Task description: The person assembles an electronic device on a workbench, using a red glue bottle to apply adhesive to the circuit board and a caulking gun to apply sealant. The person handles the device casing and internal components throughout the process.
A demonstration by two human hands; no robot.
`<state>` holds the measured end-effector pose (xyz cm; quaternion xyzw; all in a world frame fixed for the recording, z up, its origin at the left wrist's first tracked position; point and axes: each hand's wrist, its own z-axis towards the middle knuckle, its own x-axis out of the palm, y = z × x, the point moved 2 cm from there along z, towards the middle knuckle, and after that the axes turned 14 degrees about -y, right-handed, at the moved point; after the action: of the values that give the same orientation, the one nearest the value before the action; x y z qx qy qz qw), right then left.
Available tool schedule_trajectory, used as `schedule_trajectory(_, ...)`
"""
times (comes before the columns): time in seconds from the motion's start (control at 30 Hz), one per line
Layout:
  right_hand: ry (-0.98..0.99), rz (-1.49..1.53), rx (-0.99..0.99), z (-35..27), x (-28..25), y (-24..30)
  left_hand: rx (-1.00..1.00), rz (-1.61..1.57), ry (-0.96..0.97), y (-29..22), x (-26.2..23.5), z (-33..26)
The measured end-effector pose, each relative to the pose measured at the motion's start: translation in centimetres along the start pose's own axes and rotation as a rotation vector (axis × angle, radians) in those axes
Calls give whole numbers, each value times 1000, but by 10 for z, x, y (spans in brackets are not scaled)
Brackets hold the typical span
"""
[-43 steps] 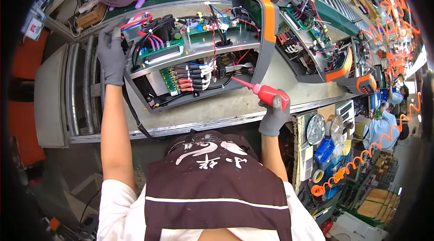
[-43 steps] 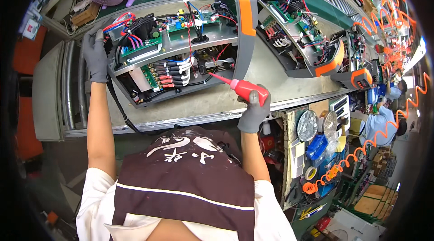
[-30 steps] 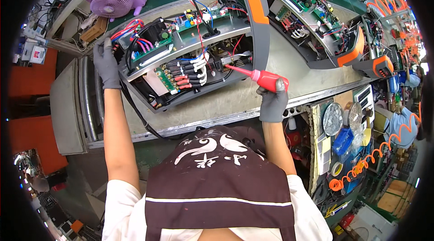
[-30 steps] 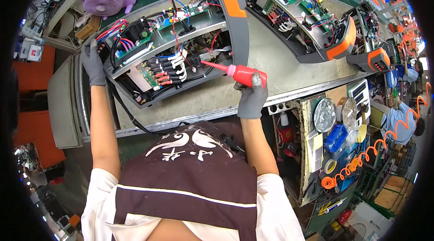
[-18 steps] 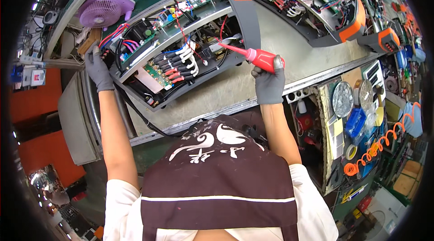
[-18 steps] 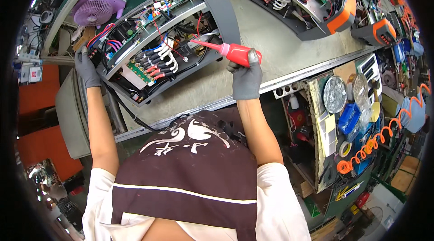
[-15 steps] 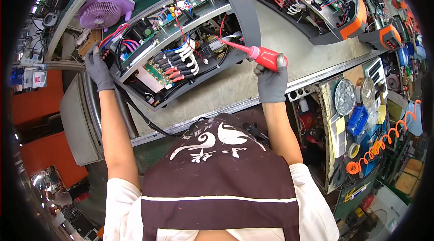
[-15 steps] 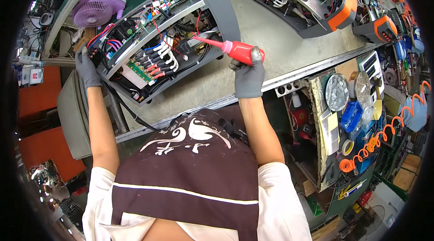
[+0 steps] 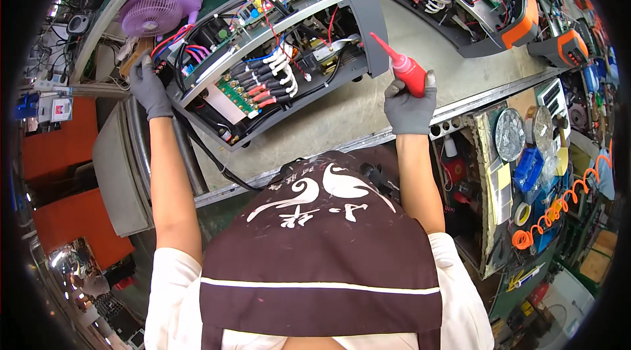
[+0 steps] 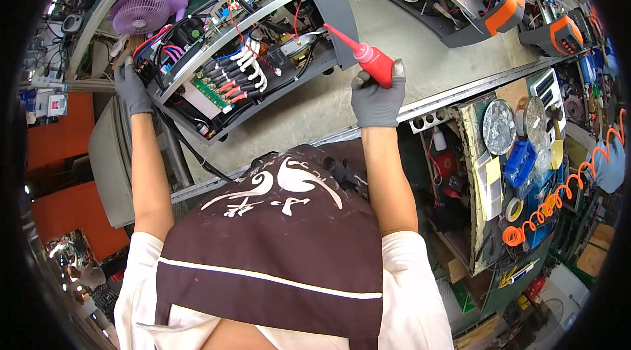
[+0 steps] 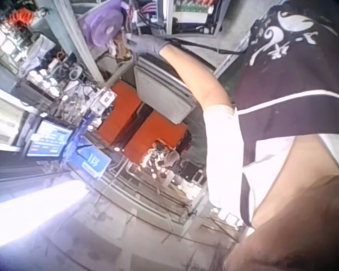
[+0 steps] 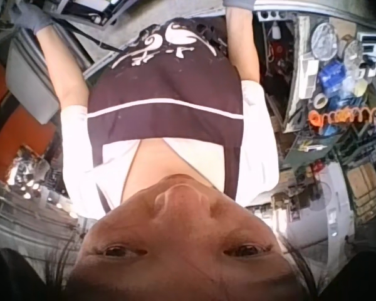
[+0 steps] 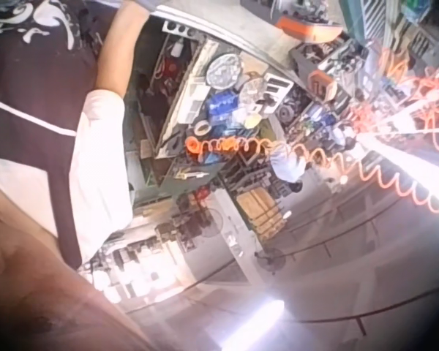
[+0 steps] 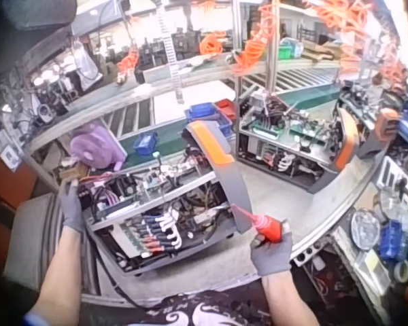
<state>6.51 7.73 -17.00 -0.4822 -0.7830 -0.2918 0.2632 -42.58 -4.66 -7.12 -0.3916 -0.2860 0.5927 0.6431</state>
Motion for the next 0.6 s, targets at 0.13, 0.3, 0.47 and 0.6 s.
schedule_trajectory(0.13,9,-7,-15,-2,3,-1,-32,-59,5,-8,0,-3)
schedule_trajectory(0.3,70,-12,-40,-12,2,5,129,-1,18,-9,-3,-2)
schedule_trajectory(0.47,164,-40,-86,-28,20,13,6,-46,-24,-22,-11,-16)
schedule_trajectory(0.6,290,-59,-86,-44,40,18,79,44,-37,-54,-14,-38)
